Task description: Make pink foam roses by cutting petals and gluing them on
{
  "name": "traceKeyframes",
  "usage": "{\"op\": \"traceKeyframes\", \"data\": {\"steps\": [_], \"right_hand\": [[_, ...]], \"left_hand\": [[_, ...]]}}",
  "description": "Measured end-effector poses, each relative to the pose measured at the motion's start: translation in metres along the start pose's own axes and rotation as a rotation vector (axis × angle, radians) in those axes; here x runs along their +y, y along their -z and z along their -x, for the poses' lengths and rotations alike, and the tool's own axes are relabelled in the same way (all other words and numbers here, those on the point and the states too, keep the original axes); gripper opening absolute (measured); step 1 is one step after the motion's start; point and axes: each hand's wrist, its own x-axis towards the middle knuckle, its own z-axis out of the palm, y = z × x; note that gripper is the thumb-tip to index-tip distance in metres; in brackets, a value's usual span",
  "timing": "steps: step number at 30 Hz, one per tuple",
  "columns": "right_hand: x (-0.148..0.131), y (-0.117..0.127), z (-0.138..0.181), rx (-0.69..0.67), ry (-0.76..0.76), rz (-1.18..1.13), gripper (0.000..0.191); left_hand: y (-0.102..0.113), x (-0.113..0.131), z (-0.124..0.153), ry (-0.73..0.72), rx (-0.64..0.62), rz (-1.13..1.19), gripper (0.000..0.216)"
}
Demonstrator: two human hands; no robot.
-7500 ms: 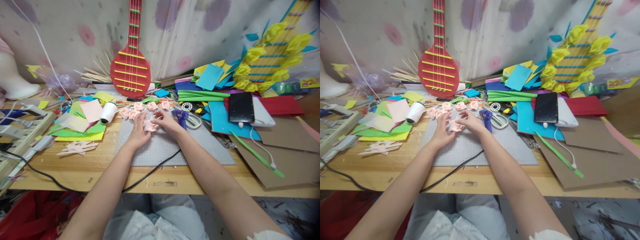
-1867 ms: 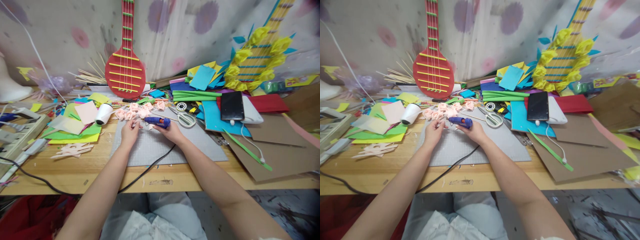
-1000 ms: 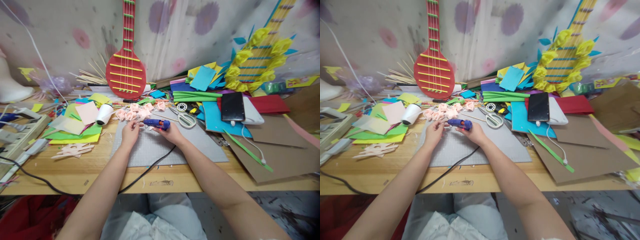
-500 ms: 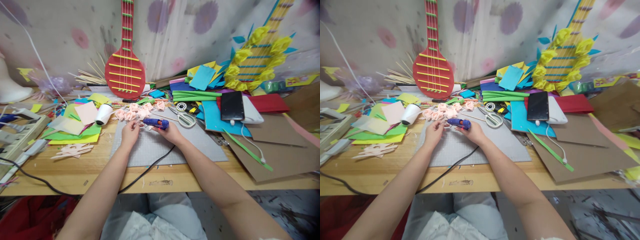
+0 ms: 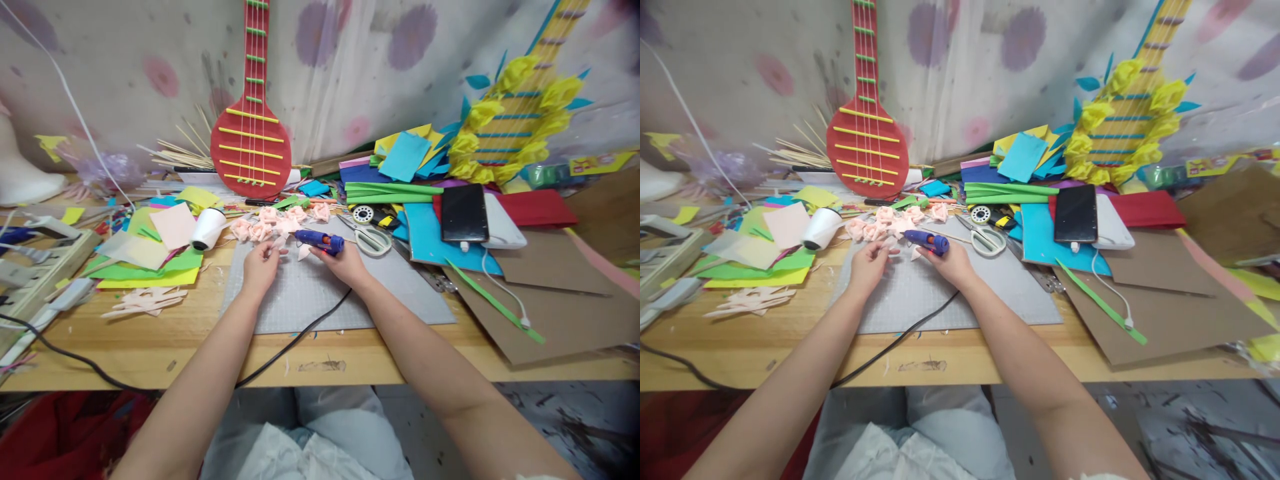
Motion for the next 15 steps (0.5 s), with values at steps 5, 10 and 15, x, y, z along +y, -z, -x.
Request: {"op": "traceKeyframes", "data": {"steps": [5,10,15], "right_hand": [[0.020,0.005,-0.011,0.304,-0.144,-0.118,0.038],[0.041,0.017,-0.022,0.386,-0.266,-0.167,0.039],[0.038,0.018,-0.019,0.311,-0.316,-0.010,0.032]], "left_hand": [[0.001,0.002,0.001,0.029,0.012,0.037,0.022],[0.001,0.006,0.002,0.019,0.026,0.054,0.025],[0.000,0.006,0.001,0.048,0.061,0.124,0.022]]}}
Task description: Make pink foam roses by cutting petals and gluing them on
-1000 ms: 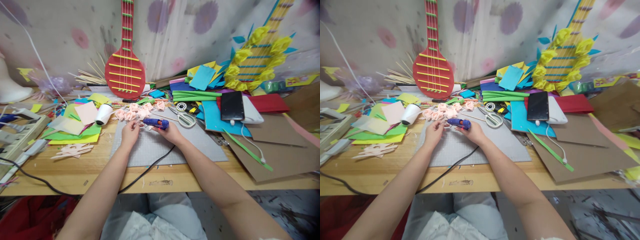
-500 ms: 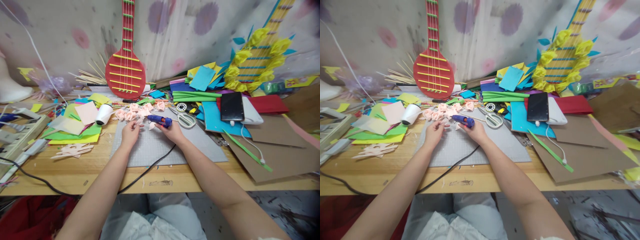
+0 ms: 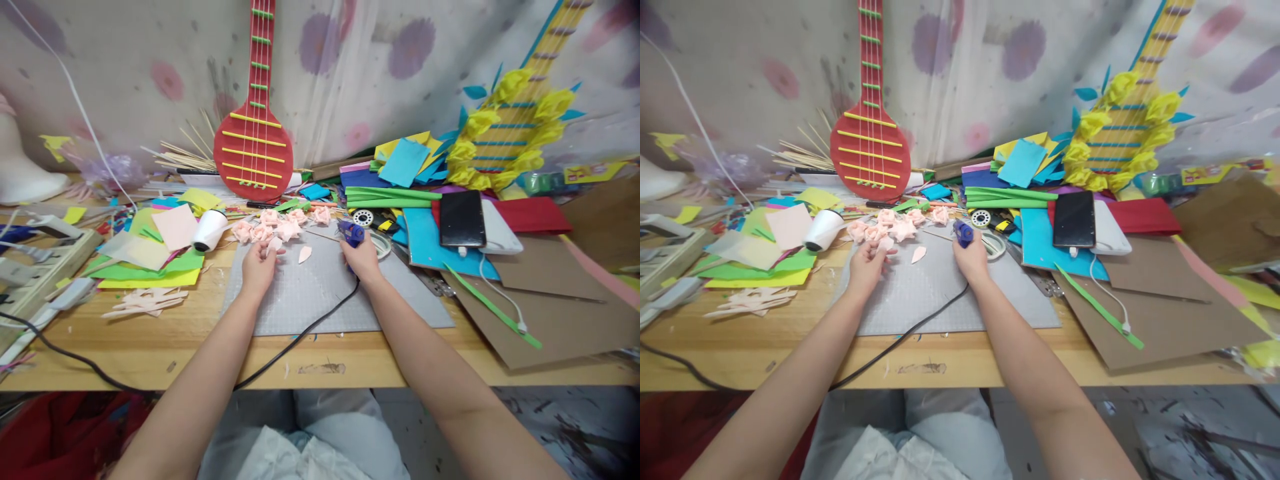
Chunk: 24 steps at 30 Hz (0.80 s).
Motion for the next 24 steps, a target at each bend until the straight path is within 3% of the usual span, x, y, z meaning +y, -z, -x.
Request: {"op": "traceKeyframes", "data": {"steps": [5,7,11,13,14,17,19,21,24], "right_hand": [[-0.008,0.003,0.006,-0.094,-0.066,0.170,0.033],[-0.013,0.006,0.008,-0.059,-0.046,0.234,0.041],[-0.030,0.014,0.018,0.260,0.299,0.314,0.056],[-0.040,0.015,0.027,0.373,0.513,0.307,0.048],[-0.044,0.013,0.032,0.368,0.608,0.299,0.039],[-0.050,-0.001,0.044,0.184,0.867,0.316,0.016],[-0.050,-0.014,0.049,0.021,0.984,0.384,0.013],[-0.049,-0.027,0.051,-0.101,1.037,0.452,0.016],[-0.048,-0.037,0.053,-0.147,1.055,0.518,0.020]], "left_hand": [[0.001,0.000,0.001,-0.015,0.012,0.043,0.018],[0.001,0.001,0.002,-0.021,0.020,0.055,0.019],[0.000,0.008,0.004,0.003,0.035,0.112,0.017],[-0.003,0.014,0.006,0.080,0.049,0.190,0.015],[-0.005,0.017,0.007,0.139,0.058,0.241,0.014],[-0.010,0.025,0.010,0.302,0.077,0.358,0.015],[-0.012,0.028,0.011,0.335,0.074,0.368,0.015],[-0.014,0.029,0.012,0.332,0.068,0.363,0.015],[-0.017,0.027,0.015,0.312,0.038,0.329,0.014]]}}
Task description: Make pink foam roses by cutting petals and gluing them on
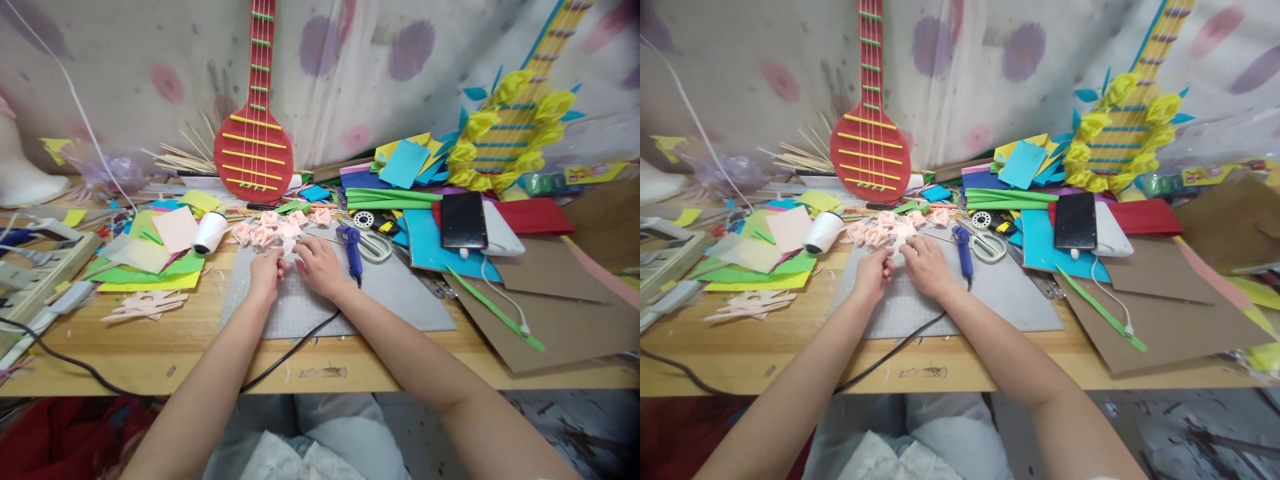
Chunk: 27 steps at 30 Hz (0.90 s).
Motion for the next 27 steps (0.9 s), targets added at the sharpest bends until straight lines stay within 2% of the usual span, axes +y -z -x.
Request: {"op": "traceKeyframes", "data": {"steps": [5,12,16,19,22,24,27], "right_hand": [[0.000,0.000,0.000,0.015,0.015,0.065,0.014],[0.007,0.002,0.001,0.098,0.020,0.051,0.015],[0.008,0.006,0.003,0.145,-0.018,-0.021,0.015],[0.009,0.008,0.005,0.181,-0.102,-0.120,0.013],[0.012,0.008,0.009,0.244,-0.161,-0.227,0.009],[0.014,0.007,0.011,0.275,-0.192,-0.285,0.008],[0.017,0.007,0.013,0.289,-0.248,-0.349,0.009]], "left_hand": [[-0.006,-0.007,0.003,-0.051,-0.074,-0.100,0.016],[-0.007,-0.009,0.003,-0.053,-0.083,-0.165,0.015],[-0.002,-0.008,-0.001,-0.099,-0.068,-0.200,0.025],[0.003,-0.004,-0.010,-0.312,0.008,-0.367,0.032],[0.002,0.004,-0.020,-0.664,0.081,-0.789,0.036],[-0.003,0.009,-0.028,-0.839,0.111,-1.077,0.048],[-0.014,0.014,-0.039,-0.900,0.122,-1.326,0.065]]}}
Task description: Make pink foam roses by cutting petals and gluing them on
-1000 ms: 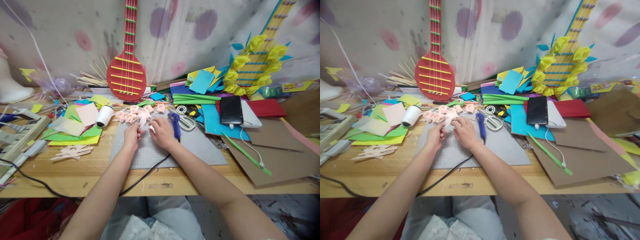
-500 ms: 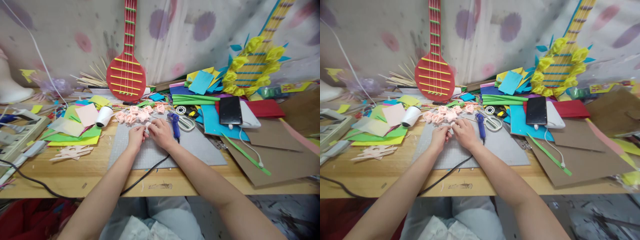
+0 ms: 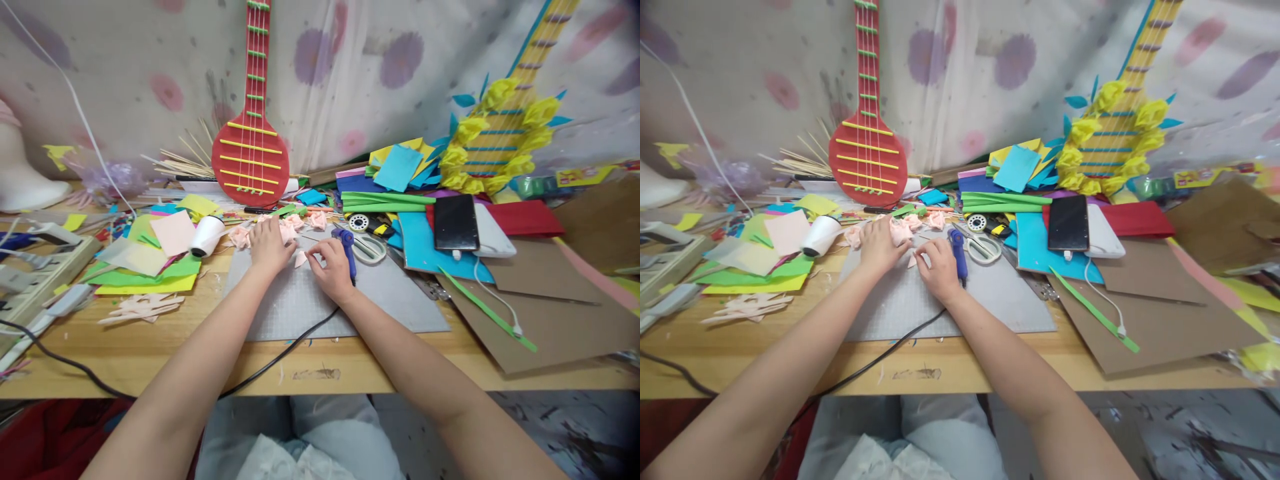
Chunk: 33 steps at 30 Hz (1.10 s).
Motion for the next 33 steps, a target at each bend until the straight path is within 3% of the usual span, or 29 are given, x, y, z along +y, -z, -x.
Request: {"op": "traceKeyframes", "data": {"steps": [6,12,17,20,23,27,33], "right_hand": [[0.001,0.001,0.001,-0.015,-0.105,-0.069,0.009],[-0.001,0.000,-0.002,0.049,-0.219,-0.247,0.009],[-0.002,-0.004,-0.013,0.100,-0.568,-0.660,0.018],[-0.005,-0.005,-0.021,0.035,-0.786,-0.952,0.026],[-0.009,-0.004,-0.024,-0.048,-0.907,-1.087,0.030],[-0.010,-0.007,-0.022,-0.163,-0.955,-1.132,0.031],[-0.010,-0.015,-0.018,-0.221,-0.983,-1.054,0.034]], "left_hand": [[-0.010,0.000,-0.014,0.013,-0.119,-0.084,0.065],[-0.005,-0.005,0.000,-0.102,-0.127,0.043,0.070],[-0.002,-0.009,0.031,-0.229,-0.003,0.109,0.069],[-0.004,-0.009,0.043,-0.214,0.048,0.158,0.069],[-0.006,-0.009,0.047,-0.171,0.087,0.212,0.073],[-0.006,-0.009,0.048,-0.144,0.069,0.255,0.078],[-0.006,-0.010,0.050,-0.143,0.050,0.266,0.079]]}}
